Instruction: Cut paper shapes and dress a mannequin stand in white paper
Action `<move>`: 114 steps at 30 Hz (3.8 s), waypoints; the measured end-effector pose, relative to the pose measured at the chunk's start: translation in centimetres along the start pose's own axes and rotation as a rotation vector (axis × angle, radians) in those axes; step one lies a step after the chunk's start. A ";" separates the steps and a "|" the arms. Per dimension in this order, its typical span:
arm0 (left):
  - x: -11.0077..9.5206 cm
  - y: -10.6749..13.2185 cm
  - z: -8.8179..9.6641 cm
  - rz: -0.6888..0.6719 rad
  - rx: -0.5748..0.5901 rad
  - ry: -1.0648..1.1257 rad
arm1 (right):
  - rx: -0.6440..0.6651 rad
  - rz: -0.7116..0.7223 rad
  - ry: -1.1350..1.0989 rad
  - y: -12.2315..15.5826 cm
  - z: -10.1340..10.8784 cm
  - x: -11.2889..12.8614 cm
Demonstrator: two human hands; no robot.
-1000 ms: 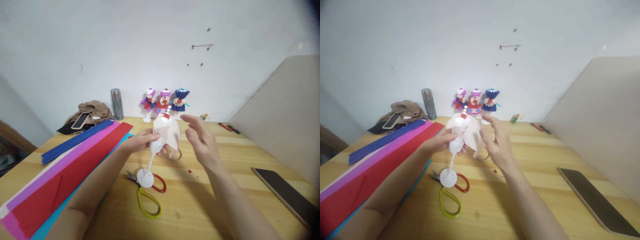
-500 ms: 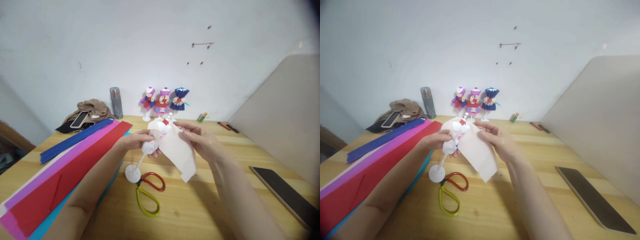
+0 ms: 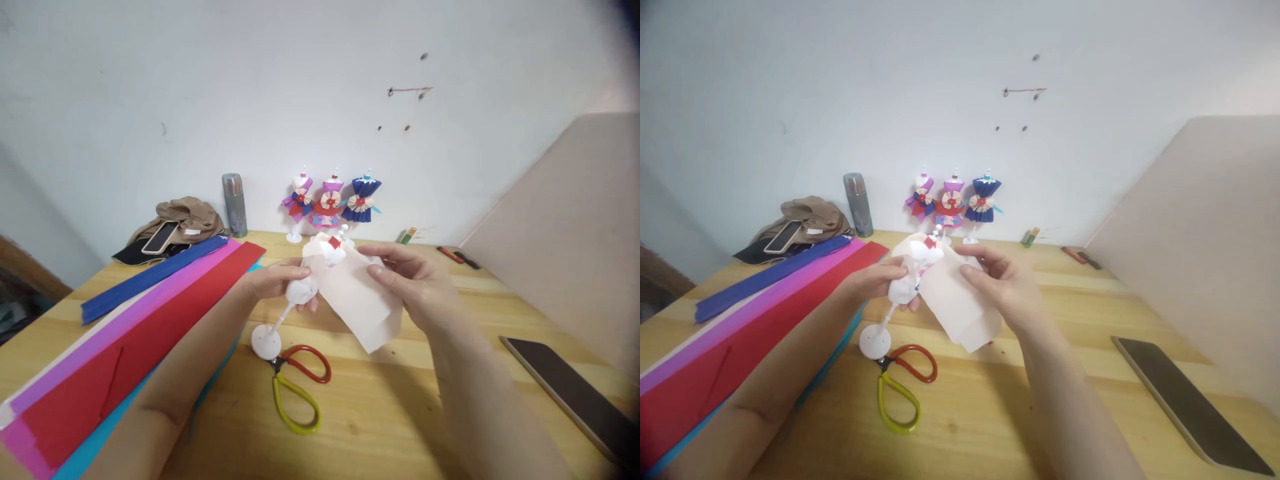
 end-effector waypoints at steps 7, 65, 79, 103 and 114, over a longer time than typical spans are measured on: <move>0.0 0.0 -0.1 -0.015 0.002 -0.021 | 0.047 -0.048 0.122 -0.2 -0.5 -0.8; -0.4 -1.0 -0.2 -0.180 -0.073 -0.054 | 0.326 -0.268 0.120 2.3 -4.4 0.0; -0.8 -0.7 0.0 -0.176 -0.236 -0.272 | 0.277 -0.274 0.103 2.4 -4.7 -0.5; -0.5 -1.0 0.5 -0.152 -0.135 -0.139 | 0.358 -0.242 0.000 2.6 -5.1 -0.3; -2.8 0.2 -1.1 -0.163 -0.110 -0.220 | 0.368 -0.324 -0.033 2.4 -4.4 -1.2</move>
Point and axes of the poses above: each hand's wrist, its own y-axis away from the middle knuckle, its own z-axis out of the back of the hand, x = y × z, the point moved 10 cm from there along -y, towards the middle knuckle, and after that the axes turned 12 degrees about y, right-handed, at the moved point
